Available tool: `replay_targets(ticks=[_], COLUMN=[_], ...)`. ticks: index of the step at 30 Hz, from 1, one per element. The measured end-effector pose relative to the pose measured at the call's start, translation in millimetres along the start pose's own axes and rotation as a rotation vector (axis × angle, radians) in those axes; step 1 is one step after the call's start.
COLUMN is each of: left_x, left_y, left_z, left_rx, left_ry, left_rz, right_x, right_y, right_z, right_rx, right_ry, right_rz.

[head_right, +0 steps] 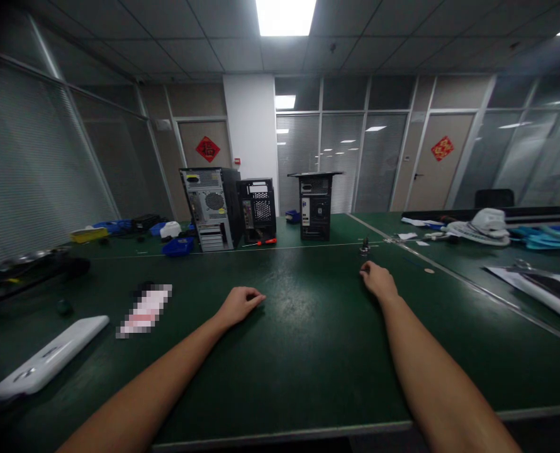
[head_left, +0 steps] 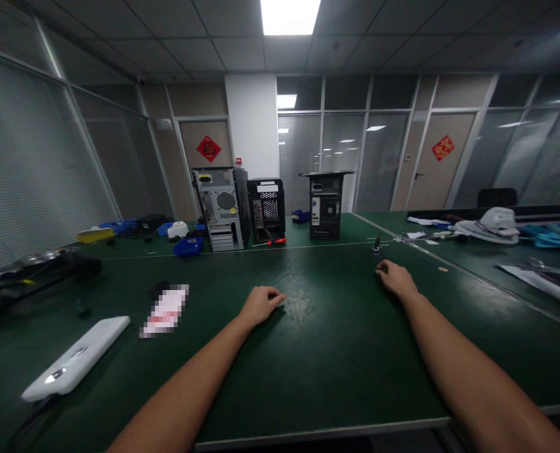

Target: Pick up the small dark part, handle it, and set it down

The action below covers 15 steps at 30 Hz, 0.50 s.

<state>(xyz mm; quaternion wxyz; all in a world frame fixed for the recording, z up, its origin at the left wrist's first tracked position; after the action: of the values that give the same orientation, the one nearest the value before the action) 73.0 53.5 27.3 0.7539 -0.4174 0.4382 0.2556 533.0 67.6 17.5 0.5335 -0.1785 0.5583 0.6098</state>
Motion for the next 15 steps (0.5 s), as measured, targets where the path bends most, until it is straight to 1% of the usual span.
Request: replay_targets(ticks=[6, 11, 15], left_x=[3.6, 4.1, 3.3], left_y=[5, 5, 4], left_z=[1, 1, 0], left_rx=[-0.011, -0.003, -0.007], left_ry=[0.008, 0.0, 0.006], left_rz=[-0.002, -0.017, -0.01], right_x=[-2, -12, -12], right_y=[-4, 3, 14], right_z=[2, 2, 1], right_rx=[0.02, -0.067, -0.152], right_ry=[-0.06, -0.134, -0.125], right_rz=[0.04, -0.026, -0.075])
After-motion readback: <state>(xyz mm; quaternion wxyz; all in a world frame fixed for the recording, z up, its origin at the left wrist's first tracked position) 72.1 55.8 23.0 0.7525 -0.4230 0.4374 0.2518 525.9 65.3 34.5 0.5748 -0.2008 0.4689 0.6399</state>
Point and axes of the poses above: each hand's wrist, its own z-axis towards the middle knuckle, its own x-axis out of the palm, y = z × x, the point moved 9 cm from there along z, towards the middle knuckle, and after that the axes turned 11 degrees about z, right-handed, at the moved point
